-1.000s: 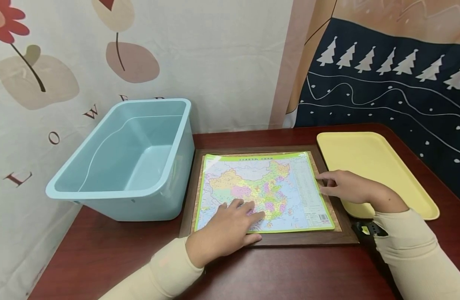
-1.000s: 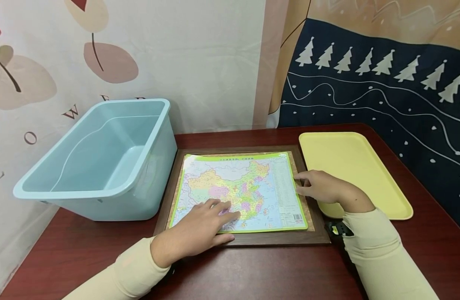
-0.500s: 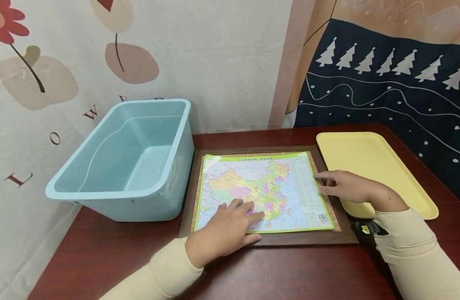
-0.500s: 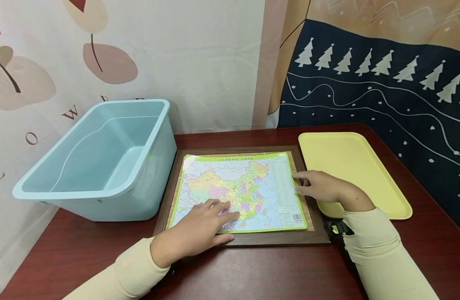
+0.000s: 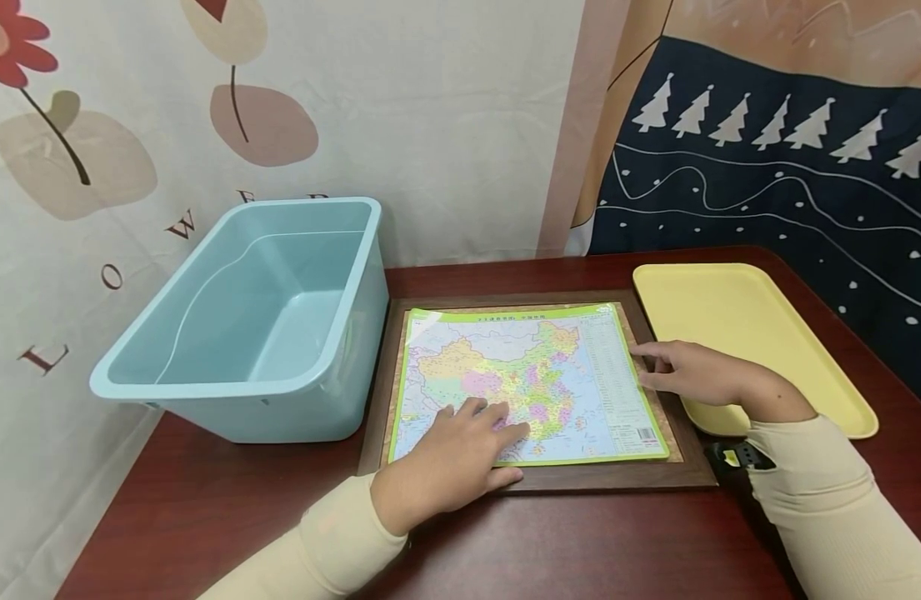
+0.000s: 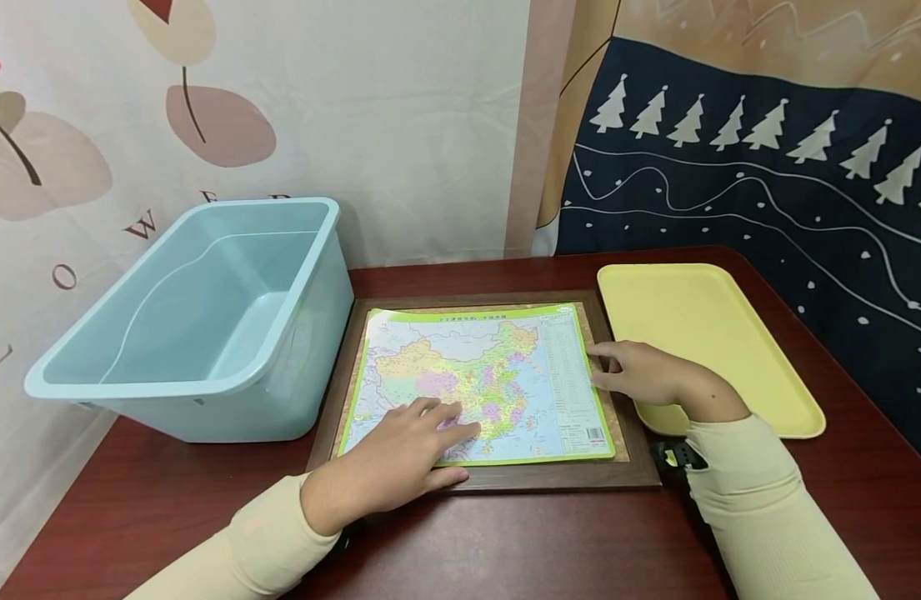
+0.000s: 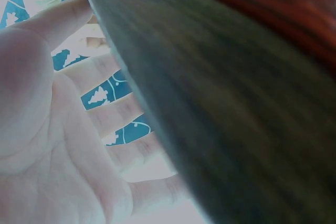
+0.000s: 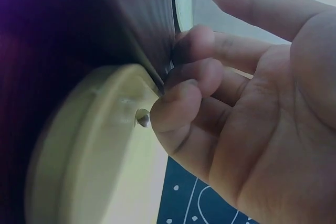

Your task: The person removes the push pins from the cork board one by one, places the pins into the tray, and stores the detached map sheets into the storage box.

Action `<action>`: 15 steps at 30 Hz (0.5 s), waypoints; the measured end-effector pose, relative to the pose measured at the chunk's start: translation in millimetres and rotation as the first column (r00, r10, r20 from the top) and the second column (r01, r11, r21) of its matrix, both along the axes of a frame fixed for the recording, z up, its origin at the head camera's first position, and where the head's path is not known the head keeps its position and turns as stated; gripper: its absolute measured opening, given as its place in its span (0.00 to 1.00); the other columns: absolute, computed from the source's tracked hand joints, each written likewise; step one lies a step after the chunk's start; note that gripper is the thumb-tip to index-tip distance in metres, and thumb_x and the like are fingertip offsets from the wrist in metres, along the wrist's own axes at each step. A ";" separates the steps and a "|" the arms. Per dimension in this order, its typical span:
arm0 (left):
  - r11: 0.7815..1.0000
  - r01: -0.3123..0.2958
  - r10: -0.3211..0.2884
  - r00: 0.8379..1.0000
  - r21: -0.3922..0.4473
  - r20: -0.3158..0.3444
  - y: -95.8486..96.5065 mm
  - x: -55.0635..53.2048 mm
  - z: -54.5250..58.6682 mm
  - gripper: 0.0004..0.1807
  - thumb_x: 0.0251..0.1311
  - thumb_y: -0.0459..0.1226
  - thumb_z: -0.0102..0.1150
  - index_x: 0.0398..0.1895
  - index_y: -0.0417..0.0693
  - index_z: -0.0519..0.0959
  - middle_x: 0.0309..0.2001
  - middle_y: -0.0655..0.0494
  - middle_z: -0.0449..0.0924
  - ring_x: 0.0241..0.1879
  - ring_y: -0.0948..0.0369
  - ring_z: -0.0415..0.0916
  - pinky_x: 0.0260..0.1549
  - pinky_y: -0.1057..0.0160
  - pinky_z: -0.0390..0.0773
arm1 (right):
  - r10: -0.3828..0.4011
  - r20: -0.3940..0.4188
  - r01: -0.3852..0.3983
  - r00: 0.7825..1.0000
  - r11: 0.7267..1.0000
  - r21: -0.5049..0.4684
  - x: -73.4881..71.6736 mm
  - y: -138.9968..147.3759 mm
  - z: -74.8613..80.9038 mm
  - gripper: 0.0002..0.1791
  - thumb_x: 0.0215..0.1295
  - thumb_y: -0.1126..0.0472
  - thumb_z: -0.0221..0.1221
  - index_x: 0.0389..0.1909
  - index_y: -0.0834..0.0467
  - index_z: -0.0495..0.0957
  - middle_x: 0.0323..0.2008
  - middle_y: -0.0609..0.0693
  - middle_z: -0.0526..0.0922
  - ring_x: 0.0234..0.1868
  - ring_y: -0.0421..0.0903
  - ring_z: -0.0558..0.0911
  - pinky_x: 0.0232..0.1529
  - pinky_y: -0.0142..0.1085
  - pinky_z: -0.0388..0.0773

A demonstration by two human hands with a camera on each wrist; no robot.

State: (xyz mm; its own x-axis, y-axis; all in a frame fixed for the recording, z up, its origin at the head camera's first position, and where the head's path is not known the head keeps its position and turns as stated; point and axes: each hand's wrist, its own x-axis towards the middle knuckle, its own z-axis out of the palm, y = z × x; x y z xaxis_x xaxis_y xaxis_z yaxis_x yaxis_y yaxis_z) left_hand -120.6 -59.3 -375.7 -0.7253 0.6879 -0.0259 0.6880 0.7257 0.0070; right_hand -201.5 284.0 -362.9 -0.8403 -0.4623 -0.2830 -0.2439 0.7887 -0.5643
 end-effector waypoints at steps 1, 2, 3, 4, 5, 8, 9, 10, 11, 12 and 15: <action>1.000 0.000 0.000 1.000 0.000 -0.001 -0.1 0.1 0.1 0.26 0.65 0.58 0.58 0.64 0.63 0.77 0.58 0.57 0.77 0.59 0.53 0.74 0.45 0.47 0.80 | 0.002 0.001 -0.002 1.000 1.000 -0.002 -0.2 0.0 -0.1 0.33 0.73 0.57 0.57 0.70 0.73 0.62 0.33 0.51 0.76 0.32 0.45 0.71 0.29 0.33 0.69; 1.000 0.000 0.000 1.000 0.000 -0.002 -0.2 0.2 0.2 0.26 0.65 0.58 0.58 0.64 0.63 0.77 0.58 0.57 0.77 0.59 0.53 0.74 0.45 0.47 0.80 | 0.003 0.001 -0.003 1.000 1.000 -0.003 -0.3 0.0 -0.2 0.33 0.73 0.57 0.57 0.70 0.73 0.62 0.33 0.51 0.76 0.33 0.45 0.72 0.30 0.33 0.69; 1.000 -0.001 0.001 1.000 0.001 -0.002 -0.2 0.3 0.4 0.27 0.65 0.58 0.58 0.64 0.63 0.77 0.58 0.57 0.77 0.59 0.53 0.74 0.45 0.47 0.80 | 0.004 0.000 -0.004 1.000 1.000 -0.004 -0.5 0.1 -0.3 0.33 0.73 0.57 0.57 0.70 0.73 0.62 0.33 0.51 0.76 0.33 0.45 0.72 0.30 0.34 0.70; 1.000 -0.001 0.001 1.000 0.000 -0.002 -0.2 0.4 0.5 0.27 0.65 0.58 0.58 0.64 0.63 0.77 0.58 0.57 0.77 0.59 0.53 0.74 0.45 0.47 0.80 | 0.005 -0.001 -0.005 1.000 1.000 -0.004 -0.6 0.2 -0.3 0.33 0.73 0.57 0.57 0.70 0.73 0.62 0.33 0.51 0.76 0.33 0.45 0.72 0.31 0.34 0.70; 1.000 -0.002 0.002 1.000 0.000 -0.002 -0.3 0.4 0.5 0.27 0.65 0.58 0.58 0.64 0.63 0.77 0.58 0.57 0.77 0.59 0.53 0.74 0.45 0.47 0.80 | 0.006 -0.004 -0.006 1.000 1.000 -0.003 -0.6 0.3 -0.3 0.33 0.73 0.57 0.57 0.70 0.73 0.62 0.34 0.51 0.76 0.34 0.45 0.72 0.31 0.34 0.70; 1.000 -0.004 0.004 1.000 0.000 0.001 -0.2 0.5 0.7 0.27 0.65 0.58 0.58 0.64 0.63 0.76 0.58 0.57 0.77 0.60 0.53 0.73 0.46 0.47 0.80 | 0.004 -0.008 -0.004 1.000 1.000 -0.006 -0.6 0.4 -0.1 0.33 0.73 0.57 0.57 0.70 0.72 0.62 0.34 0.52 0.76 0.33 0.45 0.72 0.31 0.34 0.70; 1.000 -0.004 0.004 1.000 0.000 0.002 -0.2 0.5 0.6 0.27 0.65 0.58 0.58 0.65 0.63 0.76 0.58 0.57 0.77 0.60 0.52 0.73 0.46 0.47 0.80 | 0.003 -0.010 -0.003 1.000 1.000 -0.009 -0.6 0.6 0.0 0.33 0.73 0.56 0.57 0.70 0.72 0.63 0.34 0.52 0.77 0.33 0.45 0.72 0.31 0.34 0.70; 1.000 -0.005 0.005 1.000 0.000 0.003 -0.2 0.5 0.6 0.27 0.65 0.58 0.58 0.65 0.63 0.76 0.58 0.57 0.77 0.60 0.52 0.73 0.46 0.46 0.80 | 0.000 -0.013 0.000 1.000 1.000 -0.011 -0.7 0.7 0.1 0.32 0.73 0.56 0.56 0.70 0.72 0.63 0.34 0.52 0.77 0.33 0.45 0.72 0.31 0.34 0.70; 1.000 -0.006 0.006 1.000 0.000 0.006 -0.2 0.5 0.6 0.27 0.66 0.58 0.58 0.65 0.63 0.76 0.59 0.57 0.76 0.60 0.52 0.73 0.47 0.46 0.80 | -0.004 -0.018 0.003 1.000 1.000 -0.014 -0.8 0.9 0.2 0.32 0.73 0.56 0.56 0.70 0.72 0.64 0.35 0.52 0.77 0.33 0.45 0.72 0.31 0.34 0.70; 1.000 -0.006 0.006 1.000 0.001 0.007 -0.1 0.3 0.5 0.27 0.66 0.58 0.58 0.65 0.63 0.76 0.59 0.57 0.76 0.60 0.52 0.73 0.47 0.46 0.80 | -0.006 -0.025 0.006 1.000 1.000 -0.016 -0.9 1.1 0.3 0.31 0.74 0.56 0.56 0.69 0.71 0.64 0.36 0.52 0.78 0.34 0.45 0.73 0.31 0.34 0.71; 1.000 -0.008 0.008 1.000 0.003 0.012 0.2 -0.1 0.3 0.26 0.66 0.58 0.57 0.65 0.63 0.76 0.59 0.57 0.76 0.61 0.52 0.73 0.47 0.45 0.80 | -0.015 -0.043 0.014 0.999 1.000 -0.023 -1.4 1.7 0.9 0.30 0.74 0.56 0.56 0.68 0.70 0.67 0.39 0.54 0.79 0.38 0.46 0.74 0.34 0.35 0.72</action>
State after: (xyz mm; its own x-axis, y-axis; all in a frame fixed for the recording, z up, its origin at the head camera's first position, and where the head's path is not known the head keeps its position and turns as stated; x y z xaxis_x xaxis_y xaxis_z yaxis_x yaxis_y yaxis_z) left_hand -120.6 -59.1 -375.4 -0.7302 0.6825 -0.0324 0.6823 0.7308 0.0179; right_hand -202.9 285.7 -362.0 -0.8585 -0.4555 -0.2357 -0.2570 0.7798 -0.5708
